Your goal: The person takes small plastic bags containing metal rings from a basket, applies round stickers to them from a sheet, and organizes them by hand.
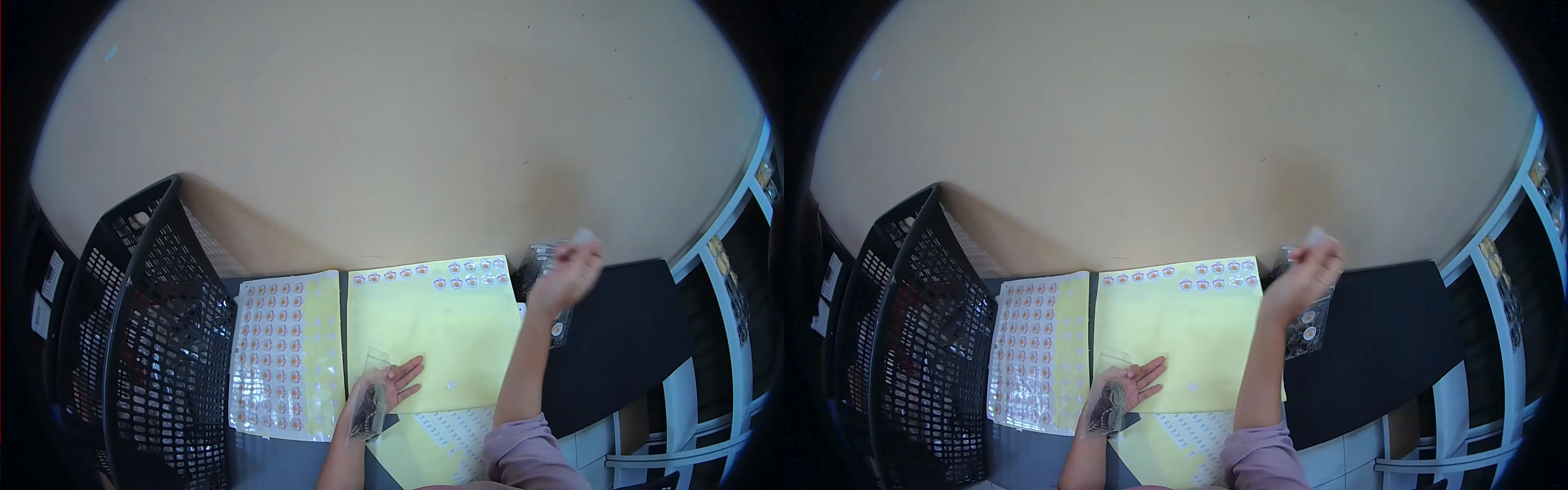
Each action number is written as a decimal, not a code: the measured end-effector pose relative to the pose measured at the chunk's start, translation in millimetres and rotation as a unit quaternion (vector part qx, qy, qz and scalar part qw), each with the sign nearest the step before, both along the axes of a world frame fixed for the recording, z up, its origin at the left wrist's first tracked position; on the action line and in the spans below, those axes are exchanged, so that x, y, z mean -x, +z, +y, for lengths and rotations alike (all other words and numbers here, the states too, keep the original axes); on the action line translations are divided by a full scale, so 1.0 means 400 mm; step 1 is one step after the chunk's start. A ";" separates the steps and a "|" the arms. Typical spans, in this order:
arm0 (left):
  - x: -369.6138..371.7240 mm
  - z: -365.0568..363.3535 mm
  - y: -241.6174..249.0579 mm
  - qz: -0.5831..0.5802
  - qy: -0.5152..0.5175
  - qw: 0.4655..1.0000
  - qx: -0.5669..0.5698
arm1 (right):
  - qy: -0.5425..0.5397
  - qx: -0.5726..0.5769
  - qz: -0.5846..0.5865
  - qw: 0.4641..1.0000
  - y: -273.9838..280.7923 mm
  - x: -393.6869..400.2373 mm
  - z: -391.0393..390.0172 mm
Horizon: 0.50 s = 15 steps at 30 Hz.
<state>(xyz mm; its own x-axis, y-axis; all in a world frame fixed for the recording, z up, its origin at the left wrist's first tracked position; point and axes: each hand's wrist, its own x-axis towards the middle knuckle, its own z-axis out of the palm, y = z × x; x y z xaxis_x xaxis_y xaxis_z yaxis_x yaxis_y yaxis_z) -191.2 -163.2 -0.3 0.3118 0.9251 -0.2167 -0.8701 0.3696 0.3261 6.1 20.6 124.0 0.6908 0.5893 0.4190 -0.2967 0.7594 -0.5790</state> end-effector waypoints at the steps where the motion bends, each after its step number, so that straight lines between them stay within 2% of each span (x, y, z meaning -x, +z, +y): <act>1: 0.003 0.002 -0.006 -0.001 0.001 1.000 0.000 | -0.032 -0.067 0.010 0.997 0.058 -0.007 -0.060; 2: 0.006 0.004 -0.016 -0.003 -0.004 1.000 -0.009 | -0.065 -0.133 0.020 0.989 0.106 -0.015 -0.118; 4: 0.007 0.003 -0.029 -0.011 -0.012 1.000 -0.015 | -0.136 -0.202 -0.054 0.968 0.143 -0.042 -0.197; 6: 0.011 0.004 -0.036 -0.017 -0.008 1.000 -0.017 | -0.103 -0.225 -0.089 0.965 0.156 -0.025 -0.256; 7: 0.011 0.005 -0.038 -0.025 -0.016 0.997 -0.067 | -0.068 -0.247 -0.118 0.959 0.156 -0.014 -0.285; 8: 0.005 -0.002 -0.031 -0.027 -0.018 0.997 -0.069 | -0.052 -0.180 -0.255 0.949 0.126 -0.012 -0.305; 9: -0.009 -0.006 0.021 0.071 0.001 0.997 -0.017 | 0.012 -0.119 -0.353 0.928 0.103 0.006 -0.333; 10: -0.021 -0.005 0.054 0.168 0.021 0.985 0.033 | 0.157 -0.099 -0.430 0.883 0.078 0.026 -0.363; 11: -0.029 -0.004 0.059 0.158 0.014 0.987 -0.001 | 0.247 -0.033 -0.510 0.823 0.048 0.036 -0.388; 12: -0.035 -0.006 0.067 0.156 0.013 0.988 -0.003 | 0.250 0.024 -0.596 0.762 0.019 0.049 -0.418; 14: -0.041 -0.012 0.090 0.204 0.039 0.978 0.000 | 0.297 0.067 -0.596 0.743 -0.036 0.060 -0.466; 15: -0.045 -0.016 0.107 0.189 0.053 0.981 -0.010 | 0.317 0.087 -0.573 0.750 -0.043 0.060 -0.489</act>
<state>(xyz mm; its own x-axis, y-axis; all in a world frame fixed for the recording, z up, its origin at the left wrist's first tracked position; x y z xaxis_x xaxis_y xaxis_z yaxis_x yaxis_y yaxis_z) -173.3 -169.8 42.5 0.1143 0.9533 -0.2796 -0.7193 0.2735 0.6386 -17.7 -175.1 106.9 -0.5073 0.7623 0.4019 0.2032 0.5591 -0.8038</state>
